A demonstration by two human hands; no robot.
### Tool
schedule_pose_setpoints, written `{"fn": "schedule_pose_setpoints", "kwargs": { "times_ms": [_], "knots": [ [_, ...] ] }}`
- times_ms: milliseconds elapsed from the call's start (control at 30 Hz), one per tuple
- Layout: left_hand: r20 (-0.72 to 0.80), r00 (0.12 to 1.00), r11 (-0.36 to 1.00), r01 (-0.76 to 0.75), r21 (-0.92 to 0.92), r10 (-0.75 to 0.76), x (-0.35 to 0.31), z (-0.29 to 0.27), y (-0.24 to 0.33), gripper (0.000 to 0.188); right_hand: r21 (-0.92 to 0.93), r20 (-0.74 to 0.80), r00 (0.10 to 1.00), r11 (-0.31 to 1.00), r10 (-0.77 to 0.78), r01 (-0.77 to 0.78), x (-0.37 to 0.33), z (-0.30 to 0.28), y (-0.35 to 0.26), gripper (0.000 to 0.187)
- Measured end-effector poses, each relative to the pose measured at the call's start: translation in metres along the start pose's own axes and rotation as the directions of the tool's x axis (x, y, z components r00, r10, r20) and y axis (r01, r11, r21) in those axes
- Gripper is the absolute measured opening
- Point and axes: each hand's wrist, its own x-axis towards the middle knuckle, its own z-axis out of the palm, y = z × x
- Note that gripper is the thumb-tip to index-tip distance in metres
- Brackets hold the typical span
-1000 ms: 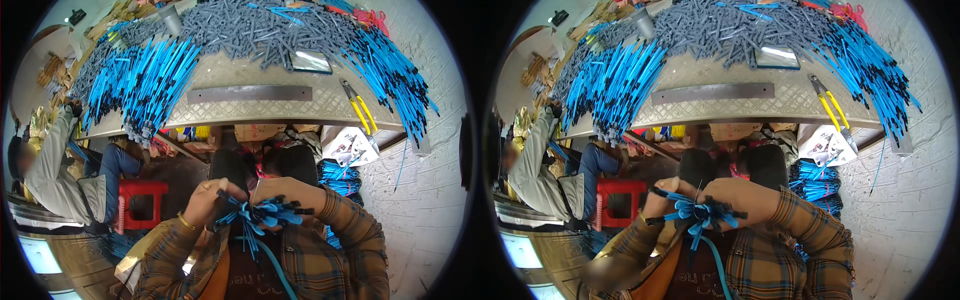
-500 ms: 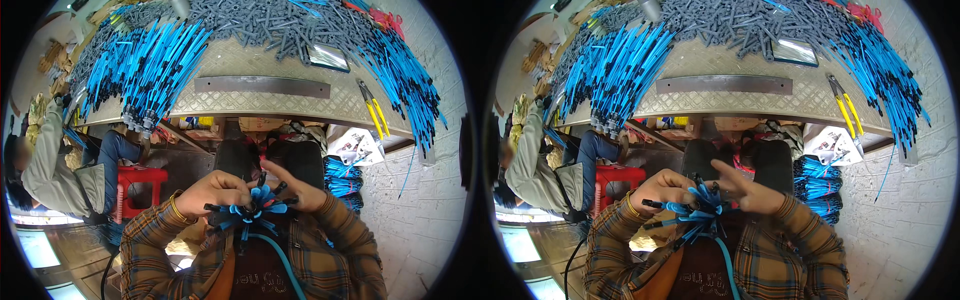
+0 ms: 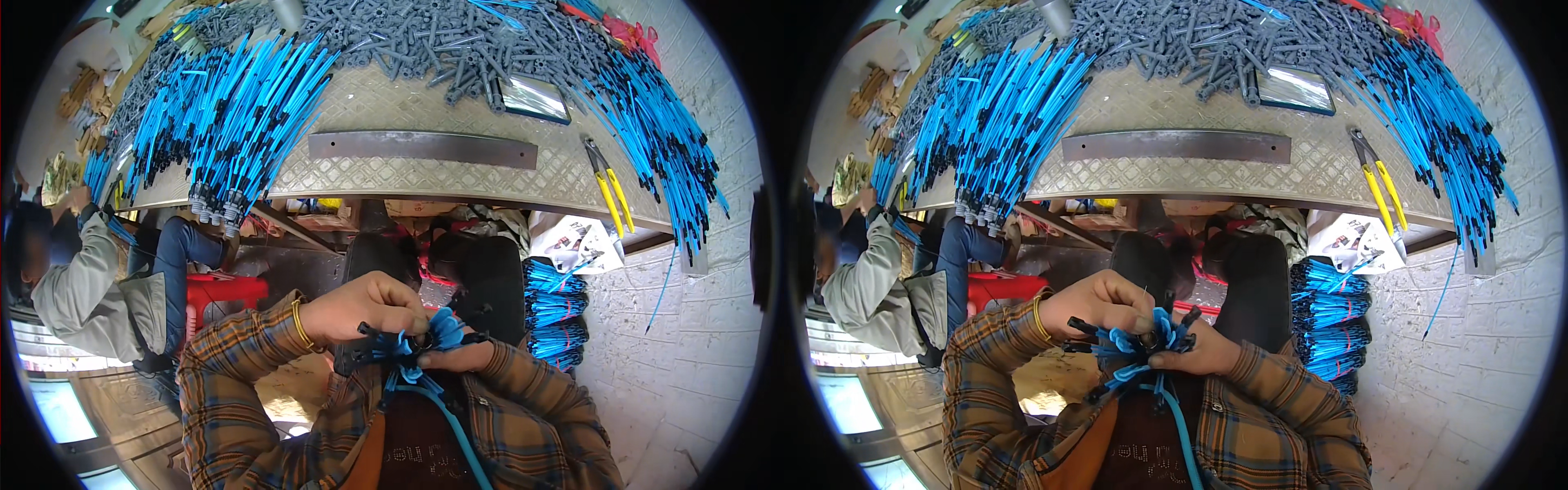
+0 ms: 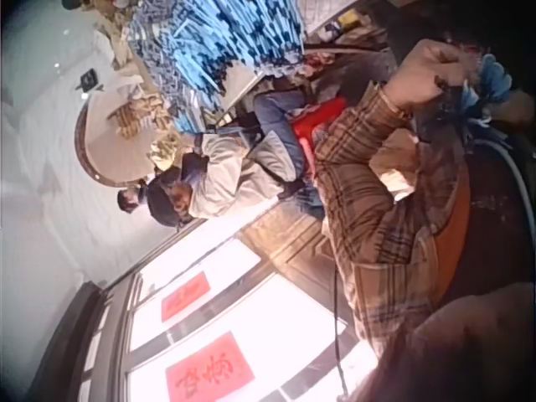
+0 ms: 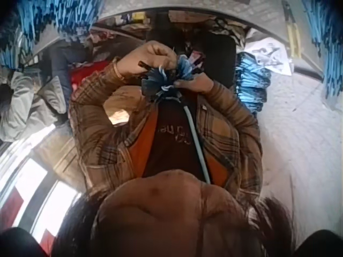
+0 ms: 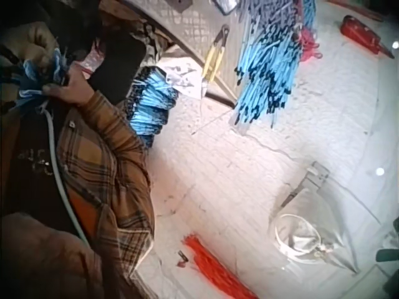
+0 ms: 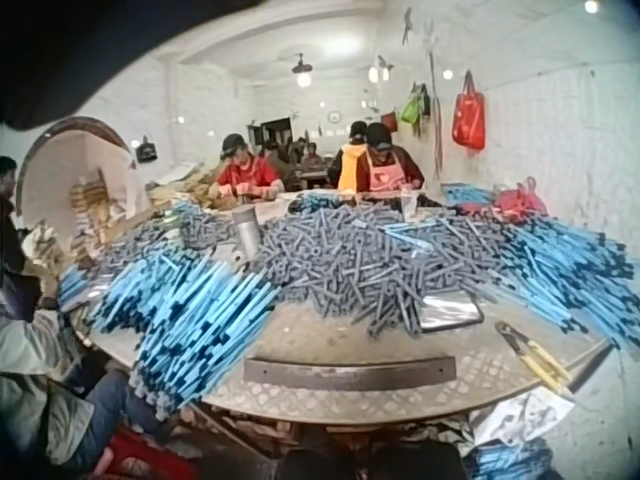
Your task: The person assembles umbrella frames by threading plastic ribs onto a circular hub using wire, tightening the wire, and cutting the excess with pliers.
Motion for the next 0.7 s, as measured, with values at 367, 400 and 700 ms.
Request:
{"fn": "schedule_pose_setpoints", "kwargs": {
  "times_ms": [367,400,700],
  "knots": [
    [0.238,0.971,0.997,-0.040,0.058,0.025,-0.007,0.000,-0.002,0.012,-0.092,0.140,0.990,0.996,0.005,0.008,-0.002,-0.005,0.011,0.030],
    [0.232,0.973,1.000,0.014,-0.006,-0.013,-0.008,0.000,-0.003,0.013,-0.162,0.154,0.988,0.987,0.005,0.020,-0.002,-0.006,0.002,0.029],
    [0.256,0.941,0.970,-0.238,0.044,0.219,-0.010,-0.002,-0.019,0.012,-0.256,0.184,0.979,0.966,0.089,-0.040,-0.003,-0.009,-0.010,0.029]
  ]
}}
